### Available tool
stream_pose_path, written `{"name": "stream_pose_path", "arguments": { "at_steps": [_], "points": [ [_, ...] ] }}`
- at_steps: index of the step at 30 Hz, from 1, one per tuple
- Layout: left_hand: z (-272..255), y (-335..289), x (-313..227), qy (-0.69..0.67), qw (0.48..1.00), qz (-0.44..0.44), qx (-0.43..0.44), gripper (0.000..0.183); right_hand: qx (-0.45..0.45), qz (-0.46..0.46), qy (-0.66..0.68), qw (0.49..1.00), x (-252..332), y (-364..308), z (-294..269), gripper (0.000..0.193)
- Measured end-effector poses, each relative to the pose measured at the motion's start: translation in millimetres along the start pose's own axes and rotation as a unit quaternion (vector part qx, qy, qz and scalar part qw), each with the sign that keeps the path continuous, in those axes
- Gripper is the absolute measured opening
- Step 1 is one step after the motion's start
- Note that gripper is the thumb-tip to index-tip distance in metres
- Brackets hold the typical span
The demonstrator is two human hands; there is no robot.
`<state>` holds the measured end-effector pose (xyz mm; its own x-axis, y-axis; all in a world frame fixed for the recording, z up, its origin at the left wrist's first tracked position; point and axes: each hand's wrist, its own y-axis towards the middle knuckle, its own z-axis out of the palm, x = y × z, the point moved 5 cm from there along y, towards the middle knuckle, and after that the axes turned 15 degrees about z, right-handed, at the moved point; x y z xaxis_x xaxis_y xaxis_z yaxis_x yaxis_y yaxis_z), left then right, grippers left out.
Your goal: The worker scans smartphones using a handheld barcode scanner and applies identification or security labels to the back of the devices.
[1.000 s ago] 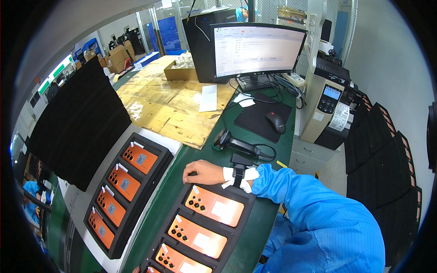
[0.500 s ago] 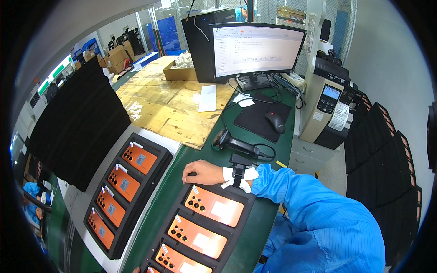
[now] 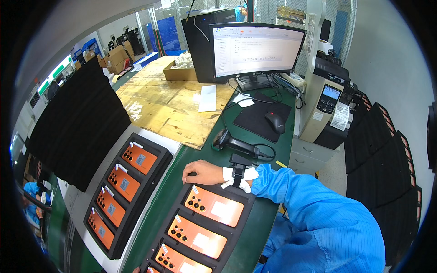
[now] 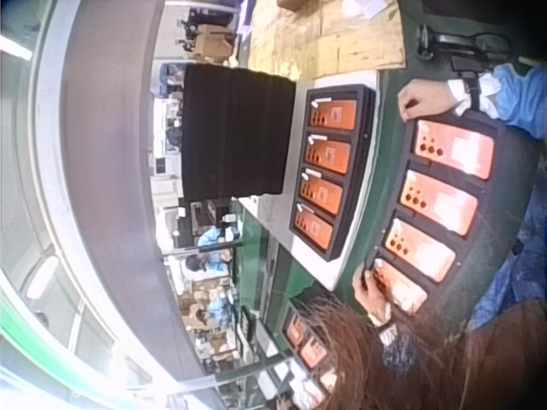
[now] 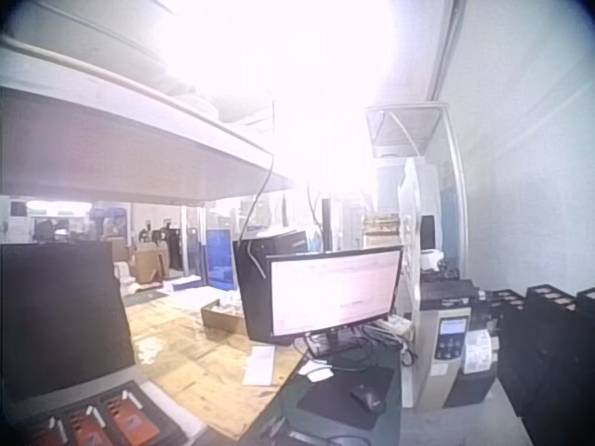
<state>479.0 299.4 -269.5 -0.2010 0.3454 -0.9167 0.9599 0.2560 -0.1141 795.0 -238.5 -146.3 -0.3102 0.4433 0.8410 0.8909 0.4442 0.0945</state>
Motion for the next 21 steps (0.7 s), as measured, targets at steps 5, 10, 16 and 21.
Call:
{"name": "stream_pose_path", "arguments": {
  "at_steps": [5, 10, 16, 21],
  "points": [
    [1.8, 0.2, -3.4, 0.007, 1.000, 0.003, -0.004, 0.049, 0.006, 0.007, -0.004, 1.000, 0.5, -0.2, 0.1, 0.025],
    [2.5, -0.8, -6.9, 0.013, 1.000, 0.005, -0.008, 0.049, 0.001, 0.004, 0.000, 1.000, 0.8, -0.3, -0.5, 0.025],
    [2.9, -1.9, -11.3, 0.021, 1.000, 0.008, -0.016, 0.050, 0.001, 0.000, -0.004, 1.000, 0.0, 0.5, -0.3, 0.025],
    [3.5, -2.9, -13.5, 0.028, 0.999, 0.011, -0.022, 0.050, 0.001, -0.001, -0.003, 1.000, 0.2, 0.6, -0.2, 0.024]
  ]
}}
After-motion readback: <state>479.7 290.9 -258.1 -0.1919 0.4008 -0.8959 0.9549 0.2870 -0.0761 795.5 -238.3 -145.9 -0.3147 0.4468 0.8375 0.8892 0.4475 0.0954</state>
